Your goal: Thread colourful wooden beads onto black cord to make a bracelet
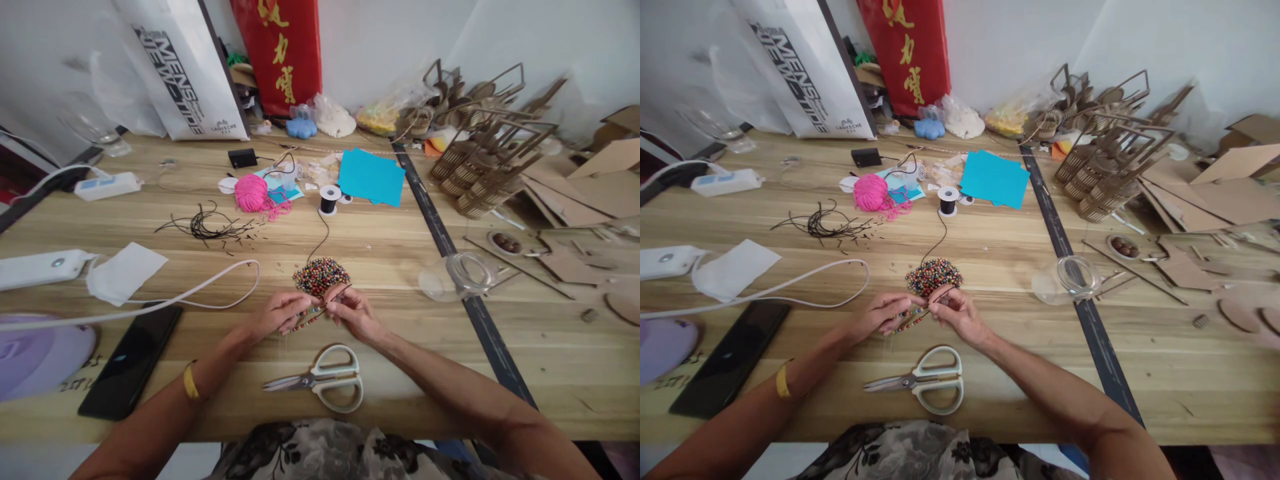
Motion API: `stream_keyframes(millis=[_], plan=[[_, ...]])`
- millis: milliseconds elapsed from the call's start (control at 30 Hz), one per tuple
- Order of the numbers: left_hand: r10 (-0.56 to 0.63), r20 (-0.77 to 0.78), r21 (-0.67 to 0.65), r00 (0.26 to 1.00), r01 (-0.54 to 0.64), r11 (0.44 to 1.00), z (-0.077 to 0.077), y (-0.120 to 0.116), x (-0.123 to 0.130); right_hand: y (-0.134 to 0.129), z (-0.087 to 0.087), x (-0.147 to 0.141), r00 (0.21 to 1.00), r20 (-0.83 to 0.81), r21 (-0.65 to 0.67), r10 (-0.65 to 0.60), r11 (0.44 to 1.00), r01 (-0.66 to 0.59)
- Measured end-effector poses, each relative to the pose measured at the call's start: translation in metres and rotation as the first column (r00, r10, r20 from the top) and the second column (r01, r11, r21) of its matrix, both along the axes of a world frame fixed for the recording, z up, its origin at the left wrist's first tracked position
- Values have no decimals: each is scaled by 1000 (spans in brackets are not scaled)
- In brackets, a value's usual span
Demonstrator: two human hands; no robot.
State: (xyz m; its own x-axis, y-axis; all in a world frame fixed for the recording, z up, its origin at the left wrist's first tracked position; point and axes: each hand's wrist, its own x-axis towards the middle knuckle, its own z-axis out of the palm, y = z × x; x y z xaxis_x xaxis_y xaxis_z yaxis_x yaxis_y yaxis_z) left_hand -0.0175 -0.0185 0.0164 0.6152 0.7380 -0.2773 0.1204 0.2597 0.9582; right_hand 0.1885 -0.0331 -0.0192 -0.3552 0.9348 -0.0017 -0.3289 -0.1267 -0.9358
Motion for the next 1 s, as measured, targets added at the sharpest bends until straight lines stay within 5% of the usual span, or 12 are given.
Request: stream_keyframes(millis=[300,567,1000], plan=[[8,-8,-32,1000,-8,999,-1,0,5,0,5,1,999,20,41,50,998,-50],[33,-119,151,992,-14,988,-4,-7,11,-1,12,0,994,61,85,96,991,-101],[66,-88,165,994,-51,985,-6,-1,13,1,-2,-1,999,-30,-63,-12,998,10]])
